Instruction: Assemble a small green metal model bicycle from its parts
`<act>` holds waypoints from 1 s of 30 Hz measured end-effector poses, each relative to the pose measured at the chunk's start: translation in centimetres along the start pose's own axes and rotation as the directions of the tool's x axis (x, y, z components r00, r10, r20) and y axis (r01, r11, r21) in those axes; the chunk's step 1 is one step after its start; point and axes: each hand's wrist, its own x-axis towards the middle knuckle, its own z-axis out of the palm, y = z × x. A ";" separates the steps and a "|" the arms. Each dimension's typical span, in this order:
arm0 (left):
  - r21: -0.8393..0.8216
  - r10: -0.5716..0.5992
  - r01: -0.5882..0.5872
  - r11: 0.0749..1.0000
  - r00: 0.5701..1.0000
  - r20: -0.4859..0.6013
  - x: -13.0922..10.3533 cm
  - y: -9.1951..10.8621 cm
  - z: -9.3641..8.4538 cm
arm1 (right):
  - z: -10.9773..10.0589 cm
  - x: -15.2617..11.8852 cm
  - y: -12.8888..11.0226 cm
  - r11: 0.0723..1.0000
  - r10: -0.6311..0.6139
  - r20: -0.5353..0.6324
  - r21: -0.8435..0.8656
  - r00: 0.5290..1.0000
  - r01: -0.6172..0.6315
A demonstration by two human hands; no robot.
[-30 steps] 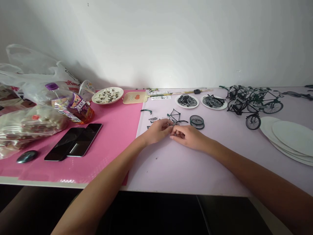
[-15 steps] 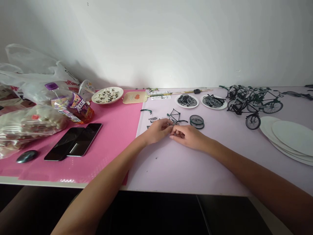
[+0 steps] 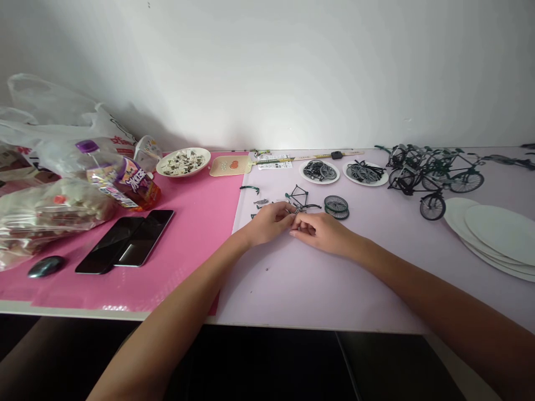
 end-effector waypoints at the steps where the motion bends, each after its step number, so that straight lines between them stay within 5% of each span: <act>1: -0.002 -0.001 0.001 1.000 1.000 0.001 0.0 0.0 0.0 | 0.0 0.0 0.0 1.000 0.000 0.000 0.001 1.000 0.000; 30: -0.015 -0.012 0.012 1.000 1.000 0.017 0.1 -0.3 -0.1 | -0.2 -0.1 -0.4 1.000 0.029 0.027 -0.002 0.999 -0.029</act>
